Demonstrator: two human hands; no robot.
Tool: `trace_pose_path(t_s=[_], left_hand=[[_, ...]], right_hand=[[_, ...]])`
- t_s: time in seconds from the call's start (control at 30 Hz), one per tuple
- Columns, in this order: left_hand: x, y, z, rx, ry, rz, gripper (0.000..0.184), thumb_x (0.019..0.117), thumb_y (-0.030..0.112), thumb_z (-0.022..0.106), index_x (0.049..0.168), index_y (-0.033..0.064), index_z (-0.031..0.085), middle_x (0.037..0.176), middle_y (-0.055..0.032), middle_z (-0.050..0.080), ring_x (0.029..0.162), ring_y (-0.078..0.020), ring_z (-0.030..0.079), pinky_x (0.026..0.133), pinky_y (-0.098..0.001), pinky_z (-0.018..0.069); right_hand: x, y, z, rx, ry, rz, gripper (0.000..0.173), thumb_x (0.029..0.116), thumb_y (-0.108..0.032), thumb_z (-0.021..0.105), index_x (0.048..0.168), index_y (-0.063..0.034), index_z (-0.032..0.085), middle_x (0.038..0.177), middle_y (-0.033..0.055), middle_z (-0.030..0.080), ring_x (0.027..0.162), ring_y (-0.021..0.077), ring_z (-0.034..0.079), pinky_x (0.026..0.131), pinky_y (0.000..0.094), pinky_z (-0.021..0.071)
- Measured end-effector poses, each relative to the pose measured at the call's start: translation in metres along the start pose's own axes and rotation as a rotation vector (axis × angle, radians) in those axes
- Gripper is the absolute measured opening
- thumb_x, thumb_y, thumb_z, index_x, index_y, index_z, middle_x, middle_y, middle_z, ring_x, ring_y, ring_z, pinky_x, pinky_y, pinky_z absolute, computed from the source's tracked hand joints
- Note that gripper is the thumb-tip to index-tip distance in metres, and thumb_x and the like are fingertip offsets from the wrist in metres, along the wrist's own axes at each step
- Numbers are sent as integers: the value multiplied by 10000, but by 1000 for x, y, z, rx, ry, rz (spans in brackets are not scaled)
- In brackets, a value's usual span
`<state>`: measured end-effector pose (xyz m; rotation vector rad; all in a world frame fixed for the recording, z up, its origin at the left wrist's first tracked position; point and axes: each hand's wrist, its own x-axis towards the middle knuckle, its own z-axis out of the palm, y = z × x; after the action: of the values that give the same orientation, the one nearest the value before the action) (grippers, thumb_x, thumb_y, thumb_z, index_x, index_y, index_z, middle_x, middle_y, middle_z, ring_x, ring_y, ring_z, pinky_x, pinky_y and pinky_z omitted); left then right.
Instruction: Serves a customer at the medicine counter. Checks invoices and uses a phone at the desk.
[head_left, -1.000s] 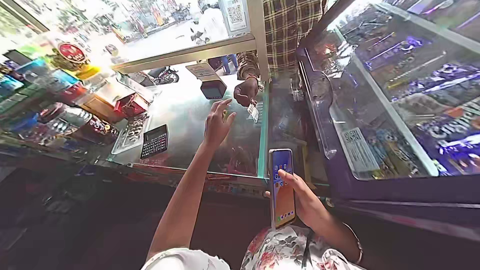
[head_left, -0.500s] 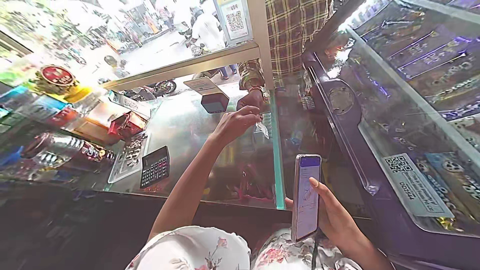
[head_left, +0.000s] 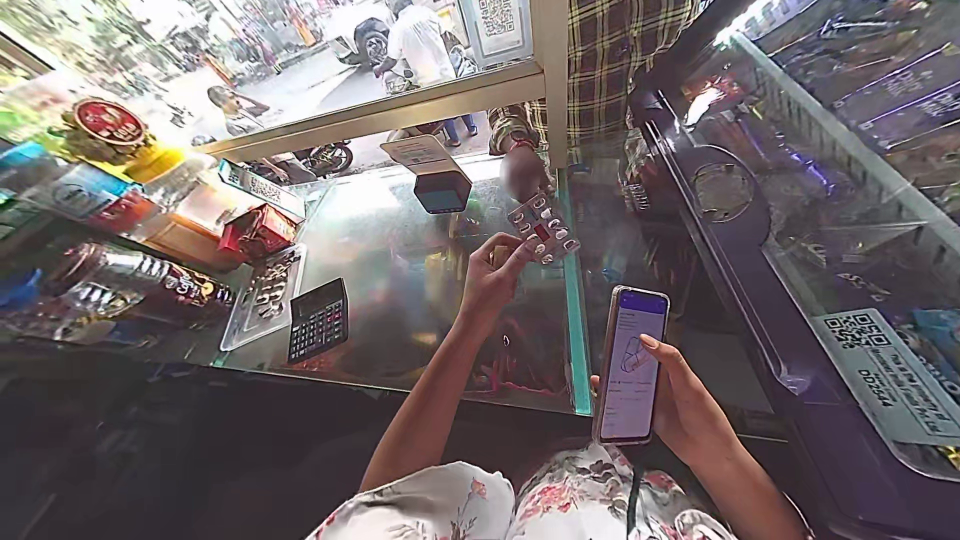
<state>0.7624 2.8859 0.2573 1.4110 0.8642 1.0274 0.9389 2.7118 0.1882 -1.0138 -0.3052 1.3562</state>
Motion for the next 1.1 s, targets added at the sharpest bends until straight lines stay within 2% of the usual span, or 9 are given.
trace_pose_path(t_s=[0.1,0.2,0.37,0.63,0.83,1.0,1.1], left_hand=[[-13,0,8,-151,43,25,60,1014,105,601,966,104,637,562,40,510,417,11,409,412,-134,369],[-30,-1,29,-384,180,103,84,997,87,613,919,104,641,535,46,524,412,8,449,409,-147,397],[-54,3,69,-631,279,232,138,978,35,620,859,106,616,523,58,521,394,18,453,389,-139,399],[-57,5,82,-659,352,280,146,954,11,632,835,92,606,501,49,496,390,9,445,390,-149,390],[-55,3,80,-684,371,304,134,952,29,660,837,76,612,538,31,539,398,10,459,392,-148,402],[-52,3,79,-681,351,306,157,961,23,636,824,89,595,517,45,511,399,5,457,401,-147,399],[-56,3,81,-671,355,268,161,962,25,637,824,100,597,513,50,500,395,4,452,394,-150,402]], right_hand=[[0,0,-2,-11,11,7,565,805,-492,755,1220,-138,610,1003,39,747,899,158,750,786,380,648],[1,0,-3,-24,17,2,546,803,-499,753,1200,-144,631,985,31,755,879,147,753,753,363,651],[1,-1,1,-27,30,15,372,874,-430,680,1136,-168,649,928,-5,765,821,86,752,681,281,644],[4,-1,0,-49,1,12,443,817,-467,747,1133,-170,660,934,-4,768,821,85,753,684,284,644],[6,-2,1,-36,-13,26,503,779,-463,794,1150,-159,643,938,0,765,826,90,753,686,286,645],[8,-2,2,-64,2,17,440,829,-436,731,1158,-160,632,942,-7,762,834,83,749,696,278,643],[3,1,-2,-54,5,27,491,798,-475,778,1156,-167,643,940,-7,762,834,91,748,703,287,643]])
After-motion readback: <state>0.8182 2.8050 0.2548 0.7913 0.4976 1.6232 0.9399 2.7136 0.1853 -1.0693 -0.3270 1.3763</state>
